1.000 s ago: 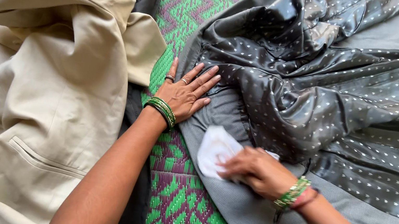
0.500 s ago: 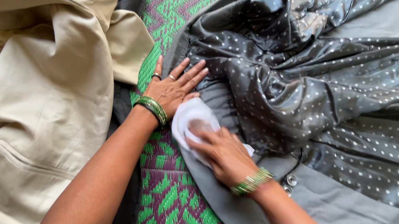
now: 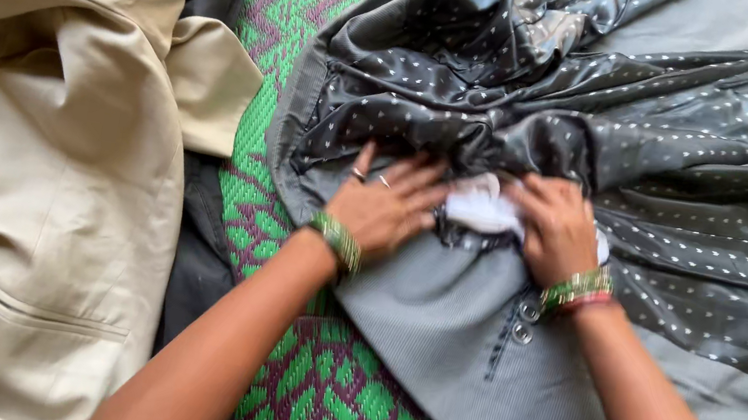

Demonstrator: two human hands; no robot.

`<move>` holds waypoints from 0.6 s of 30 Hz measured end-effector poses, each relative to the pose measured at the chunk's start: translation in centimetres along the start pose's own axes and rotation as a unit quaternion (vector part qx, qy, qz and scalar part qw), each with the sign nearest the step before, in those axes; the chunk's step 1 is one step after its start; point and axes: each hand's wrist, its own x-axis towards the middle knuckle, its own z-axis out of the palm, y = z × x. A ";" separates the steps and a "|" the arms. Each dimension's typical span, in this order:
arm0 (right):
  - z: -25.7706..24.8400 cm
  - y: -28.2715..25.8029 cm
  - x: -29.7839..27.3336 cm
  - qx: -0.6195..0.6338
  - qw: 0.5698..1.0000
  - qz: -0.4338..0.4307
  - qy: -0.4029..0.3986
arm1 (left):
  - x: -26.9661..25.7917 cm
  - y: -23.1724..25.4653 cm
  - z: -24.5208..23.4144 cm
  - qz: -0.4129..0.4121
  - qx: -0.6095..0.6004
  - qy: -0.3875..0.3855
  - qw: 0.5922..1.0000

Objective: The person wipes a dark gray patterned garment with a white cloth, moving methodically across the surface. The garment is laid on a patterned mat, and the person uses one hand to hold the fabric while wiping with the other.

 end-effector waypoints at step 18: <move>-1.7 -7.0 -3.3 0.242 0.943 -0.057 -0.222 | 6.0 -4.7 3.5 -0.191 0.048 0.031 0.980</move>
